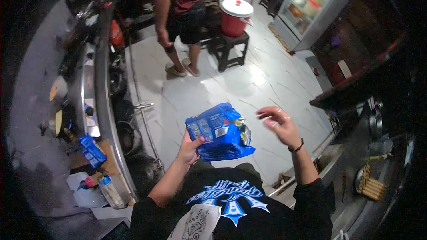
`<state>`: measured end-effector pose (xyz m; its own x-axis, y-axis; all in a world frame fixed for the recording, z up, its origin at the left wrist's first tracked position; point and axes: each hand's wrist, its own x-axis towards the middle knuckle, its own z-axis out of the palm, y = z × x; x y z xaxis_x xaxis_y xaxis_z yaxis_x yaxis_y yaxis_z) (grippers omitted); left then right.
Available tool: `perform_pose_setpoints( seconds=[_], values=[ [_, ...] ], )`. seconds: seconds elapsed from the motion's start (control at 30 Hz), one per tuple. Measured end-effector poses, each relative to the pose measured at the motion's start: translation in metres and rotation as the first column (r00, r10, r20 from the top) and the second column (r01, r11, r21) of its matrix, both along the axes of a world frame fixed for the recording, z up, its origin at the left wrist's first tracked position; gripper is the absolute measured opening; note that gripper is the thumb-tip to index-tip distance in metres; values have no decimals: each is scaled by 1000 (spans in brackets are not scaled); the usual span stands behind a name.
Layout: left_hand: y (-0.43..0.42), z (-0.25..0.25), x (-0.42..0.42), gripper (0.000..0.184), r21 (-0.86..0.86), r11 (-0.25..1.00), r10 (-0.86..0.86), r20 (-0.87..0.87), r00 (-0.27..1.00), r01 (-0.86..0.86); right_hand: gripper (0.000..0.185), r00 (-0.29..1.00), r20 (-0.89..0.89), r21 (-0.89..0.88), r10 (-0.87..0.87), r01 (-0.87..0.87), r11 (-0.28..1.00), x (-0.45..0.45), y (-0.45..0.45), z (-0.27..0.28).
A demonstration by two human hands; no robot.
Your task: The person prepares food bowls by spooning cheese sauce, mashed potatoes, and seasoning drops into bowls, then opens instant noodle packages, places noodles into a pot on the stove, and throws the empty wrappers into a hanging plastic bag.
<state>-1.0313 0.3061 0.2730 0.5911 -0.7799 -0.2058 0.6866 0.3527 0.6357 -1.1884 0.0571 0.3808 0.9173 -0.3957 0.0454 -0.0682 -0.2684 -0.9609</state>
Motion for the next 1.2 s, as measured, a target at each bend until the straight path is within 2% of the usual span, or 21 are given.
perform_pose_setpoints(
  seconds=[0.03, 0.1, 0.17, 0.23, 0.33, 0.37, 0.43, 0.47, 0.5, 0.57, 0.63, 0.67, 0.7, 0.73, 0.83, 0.9, 0.93, 1.0, 1.03, 1.1, 1.2],
  values=[
    [9, 4, 12, 81, 8, 1000, 17, 23, 1000, -17, 29, 989, 1, 0, 148, -148, 989, 31, 26, 21],
    [27, 13, 22, 82, 25, 996, 83, 57, 995, -84, 33, 962, -59, -41, 266, -268, 962, 67, 57, 39],
    [45, 18, 30, 82, 48, 989, 137, 74, 988, -141, 25, 959, -10, 15, 283, -283, 959, 98, 79, 28],
    [67, 20, 52, 86, 89, 974, 197, 113, 974, -207, 20, 959, -138, 40, 249, -245, 969, 137, 101, 23],
    [87, 29, 63, 103, 230, 843, 380, 386, 841, -487, 20, 948, -47, -19, 315, -316, 949, 176, 126, 22],
    [95, 33, 68, 103, 233, 814, 424, 387, 819, -532, 19, 933, -14, -20, 359, -360, 933, 191, 132, 22],
    [108, 51, 87, 109, 153, 527, 548, 692, 471, -836, 18, 889, -27, -3, 457, -457, 890, 226, 143, 23],
    [120, 71, 98, 111, 181, 383, 442, 825, 352, -906, 17, 863, -25, -20, 504, -504, 863, 246, 150, 26],
    [128, 81, 105, 86, 107, 272, 379, 901, 209, -956, 17, 835, -21, -37, 550, -551, 834, 263, 157, 28],
    [148, 98, 113, 58, 65, 208, 124, 988, 92, -976, 17, 748, -47, -17, 662, -663, 748, 295, 169, 24],
    [150, 133, 122, 30, 78, 285, -135, 990, 40, -955, 17, 625, -61, -2, 778, -779, 626, 328, 184, 17],
    [151, 144, 132, 22, 38, 338, -279, 958, -62, -940, 17, 553, -74, -9, 830, -832, 554, 343, 191, 12],
    [151, 142, 141, 26, 102, 320, -224, 974, 29, -942, 16, 478, -90, -24, 874, -878, 478, 364, 200, 12],
    [153, 138, 152, 27, 144, 268, -295, 954, 61, -953, 14, 413, -132, -189, 901, -903, 387, 381, 208, 33],
    [157, 139, 181, 29, 193, 91, -410, 901, 140, -977, 12, 140, -168, -201, 976, -974, 105, 433, 226, 60],
    [160, 151, 190, 20, 216, -47, -513, 833, 209, -975, 11, -29, -151, -227, 988, -972, -63, 465, 238, 65],
    [169, 149, 197, 15, 139, -31, -596, 793, 130, -990, 12, -138, -161, -297, 977, -938, -181, 481, 249, 69],
    [177, 154, 198, 14, 172, -138, -642, 734, 221, -975, 15, -346, -127, -403, 929, -838, -368, 507, 271, 66],
    [178, 160, 197, 12, 182, -211, -694, 664, 278, -960, 15, -381, -131, -392, 915, -828, -400, 516, 281, 67],
    [183, 175, 196, 10, 153, -254, -696, 657, 290, -955, 14, -566, -133, -425, 814, -709, -563, 529, 304, 72],
    [196, 158, 188, 14, 174, -92, -593, 781, 195, -980, 13, -706, -127, -407, 697, -604, -685, 549, 325, 55]
  ],
)
